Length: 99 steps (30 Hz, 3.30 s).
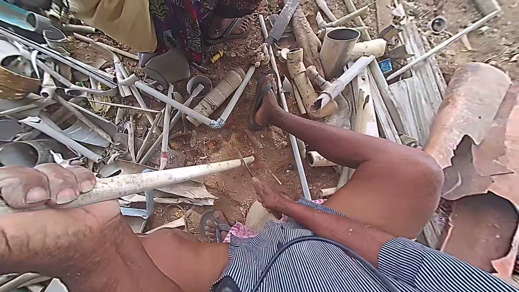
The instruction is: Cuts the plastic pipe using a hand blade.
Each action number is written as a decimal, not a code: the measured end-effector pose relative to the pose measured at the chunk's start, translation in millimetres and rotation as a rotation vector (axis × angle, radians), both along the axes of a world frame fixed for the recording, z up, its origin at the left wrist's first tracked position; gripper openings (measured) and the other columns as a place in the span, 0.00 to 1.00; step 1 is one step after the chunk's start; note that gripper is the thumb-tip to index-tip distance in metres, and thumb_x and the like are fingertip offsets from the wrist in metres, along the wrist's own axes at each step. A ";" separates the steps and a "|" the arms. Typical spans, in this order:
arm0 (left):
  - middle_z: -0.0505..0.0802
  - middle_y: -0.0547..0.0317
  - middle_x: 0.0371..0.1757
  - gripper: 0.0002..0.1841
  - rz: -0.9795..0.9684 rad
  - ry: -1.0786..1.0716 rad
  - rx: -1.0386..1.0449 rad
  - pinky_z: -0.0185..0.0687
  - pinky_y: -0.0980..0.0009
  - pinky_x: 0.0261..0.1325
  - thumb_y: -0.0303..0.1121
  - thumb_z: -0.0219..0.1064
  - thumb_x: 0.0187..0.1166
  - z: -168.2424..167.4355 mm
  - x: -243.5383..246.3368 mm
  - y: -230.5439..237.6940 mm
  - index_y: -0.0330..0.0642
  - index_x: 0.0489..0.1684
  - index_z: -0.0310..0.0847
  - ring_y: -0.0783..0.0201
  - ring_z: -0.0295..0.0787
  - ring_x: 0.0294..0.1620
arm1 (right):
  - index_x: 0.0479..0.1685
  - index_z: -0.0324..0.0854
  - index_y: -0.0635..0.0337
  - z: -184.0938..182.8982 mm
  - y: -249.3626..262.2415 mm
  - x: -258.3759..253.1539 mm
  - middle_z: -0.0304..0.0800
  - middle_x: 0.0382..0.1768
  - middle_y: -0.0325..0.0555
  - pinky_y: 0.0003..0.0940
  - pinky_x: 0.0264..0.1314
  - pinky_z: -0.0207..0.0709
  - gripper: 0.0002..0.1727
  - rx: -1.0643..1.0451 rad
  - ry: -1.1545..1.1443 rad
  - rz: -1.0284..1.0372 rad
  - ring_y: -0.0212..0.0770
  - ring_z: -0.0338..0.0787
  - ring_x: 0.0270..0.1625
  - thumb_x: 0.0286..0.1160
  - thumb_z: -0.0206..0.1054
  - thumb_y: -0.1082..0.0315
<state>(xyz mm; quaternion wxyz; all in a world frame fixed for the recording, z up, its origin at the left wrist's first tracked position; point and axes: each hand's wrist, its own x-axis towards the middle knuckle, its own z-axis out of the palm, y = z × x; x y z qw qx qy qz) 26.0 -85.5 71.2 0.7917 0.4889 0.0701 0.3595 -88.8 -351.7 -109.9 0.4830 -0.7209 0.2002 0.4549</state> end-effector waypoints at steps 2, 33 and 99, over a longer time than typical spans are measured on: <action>0.68 0.64 0.07 0.24 0.006 0.000 0.026 0.72 0.75 0.15 0.28 0.28 0.85 1.3 -0.1 -4.2 0.46 0.15 0.61 0.67 0.68 0.07 | 0.41 0.69 0.64 3.6 3.4 -2.6 0.66 0.22 0.41 0.33 0.26 0.73 0.31 0.026 -0.044 -0.026 0.36 0.70 0.17 0.97 0.29 0.48; 0.76 0.64 0.19 0.42 0.028 -0.056 -0.042 0.78 0.69 0.20 0.65 0.11 0.84 -5.8 -4.3 46.3 0.48 0.39 0.71 0.66 0.74 0.16 | 0.44 0.67 0.55 -1.3 -4.9 2.9 0.66 0.15 0.36 0.26 0.12 0.68 0.29 0.184 0.293 -0.401 0.32 0.68 0.10 0.95 0.31 0.42; 0.73 0.68 0.16 0.37 0.067 -0.046 -0.054 0.74 0.78 0.16 0.62 0.16 0.88 -8.8 -3.2 22.0 0.47 0.39 0.68 0.72 0.71 0.11 | 0.37 0.66 0.56 43.3 25.8 26.6 0.66 0.15 0.37 0.27 0.14 0.70 0.31 0.203 0.192 -0.223 0.32 0.68 0.10 0.95 0.30 0.40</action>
